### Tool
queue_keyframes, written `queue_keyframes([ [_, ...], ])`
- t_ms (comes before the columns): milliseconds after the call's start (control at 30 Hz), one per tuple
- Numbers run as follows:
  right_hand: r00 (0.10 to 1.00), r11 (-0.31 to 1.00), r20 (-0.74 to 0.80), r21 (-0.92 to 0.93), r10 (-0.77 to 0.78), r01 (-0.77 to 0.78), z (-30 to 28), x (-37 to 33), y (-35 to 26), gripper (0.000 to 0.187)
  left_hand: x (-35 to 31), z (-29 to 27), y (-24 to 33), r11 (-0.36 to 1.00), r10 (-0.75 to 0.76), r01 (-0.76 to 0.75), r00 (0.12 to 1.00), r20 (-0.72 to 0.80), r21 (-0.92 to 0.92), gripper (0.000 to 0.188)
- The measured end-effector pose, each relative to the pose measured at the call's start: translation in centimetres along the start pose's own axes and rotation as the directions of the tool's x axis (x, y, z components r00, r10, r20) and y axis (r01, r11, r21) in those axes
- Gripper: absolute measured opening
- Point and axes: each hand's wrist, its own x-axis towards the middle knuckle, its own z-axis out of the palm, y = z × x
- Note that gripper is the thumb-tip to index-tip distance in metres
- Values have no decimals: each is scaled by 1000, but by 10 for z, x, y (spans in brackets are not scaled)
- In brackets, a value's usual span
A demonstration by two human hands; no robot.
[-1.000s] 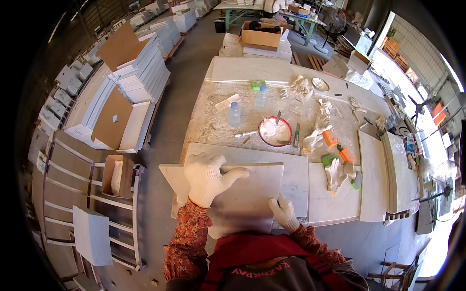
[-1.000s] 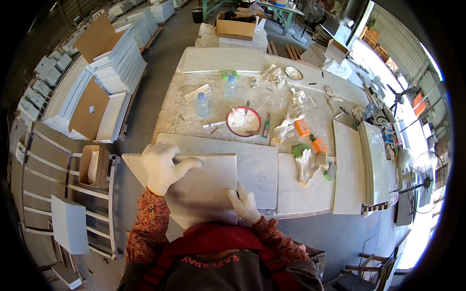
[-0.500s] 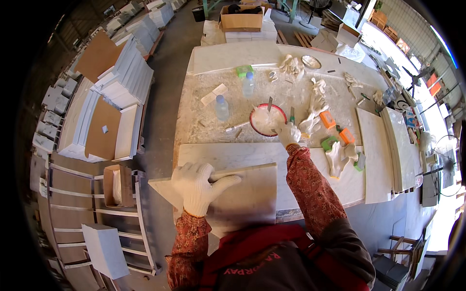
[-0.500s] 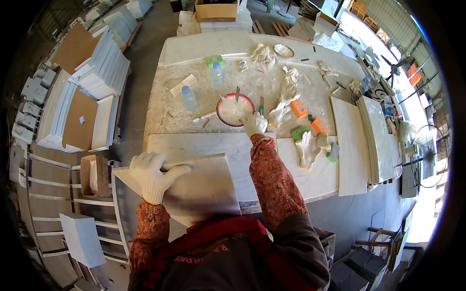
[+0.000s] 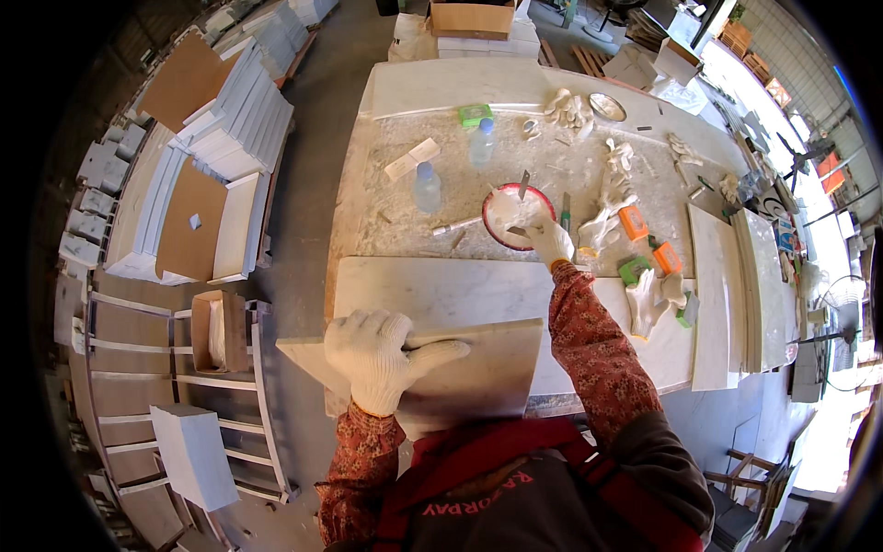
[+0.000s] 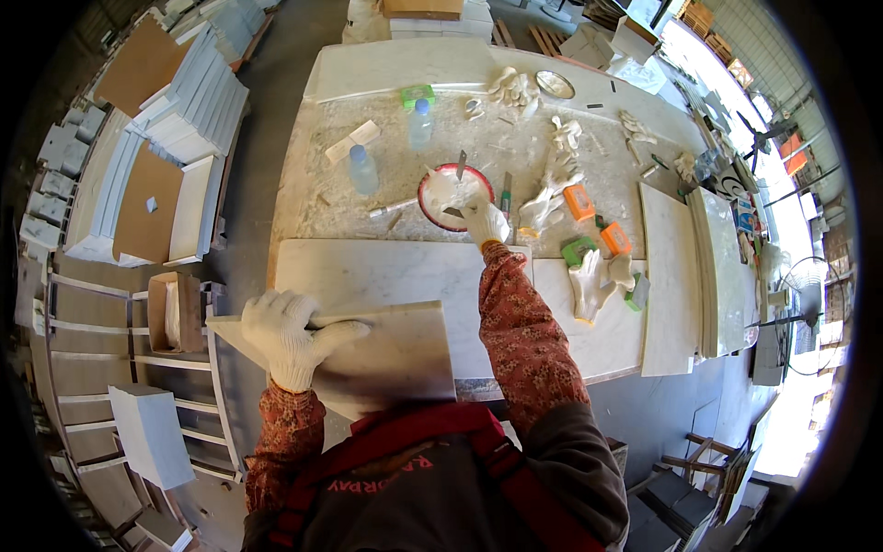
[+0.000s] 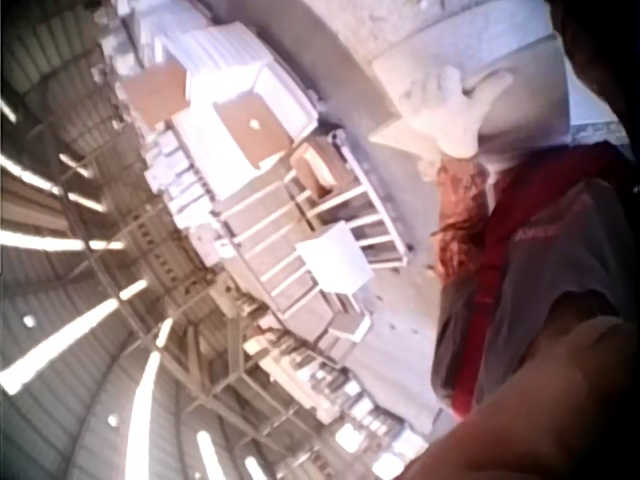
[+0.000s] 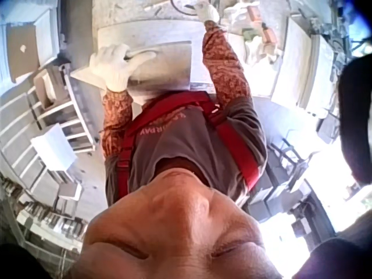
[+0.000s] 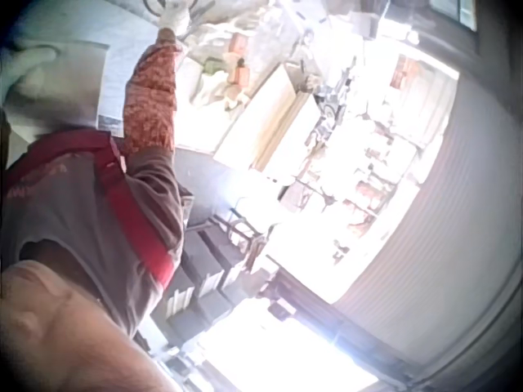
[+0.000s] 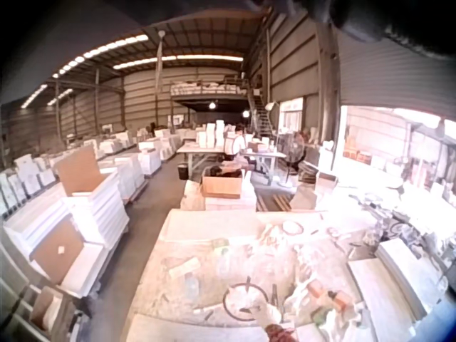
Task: The person applies a white substance to the edges of a rectangular wooden panel using a small metal scraper. They then smooth the edges with a green sanding block and wipe the surface with a cloth. The person places the finished panel into a cardboard box lined with plastic and retrieves another panel to repeat the process.
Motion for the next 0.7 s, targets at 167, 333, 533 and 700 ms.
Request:
queue_keyframes([
  [167,996,997,49,-22,69,-68,16,5,-9,42,0,-1,-1,1000,-19,19,999,29,0,70],
  [333,1000,996,3,86,17,-17,8,4,4,39,2,-1,1,1000,-4,4,1000,29,-4,68],
  [533,997,852,64,524,-49,8,-36,-29,10,27,-3,1,1,999,-40,40,999,-5,-23,64],
  [700,986,585,151,806,-65,-84,-159,-120,-68,23,-5,-3,2,999,-27,27,1000,-14,-22,63],
])
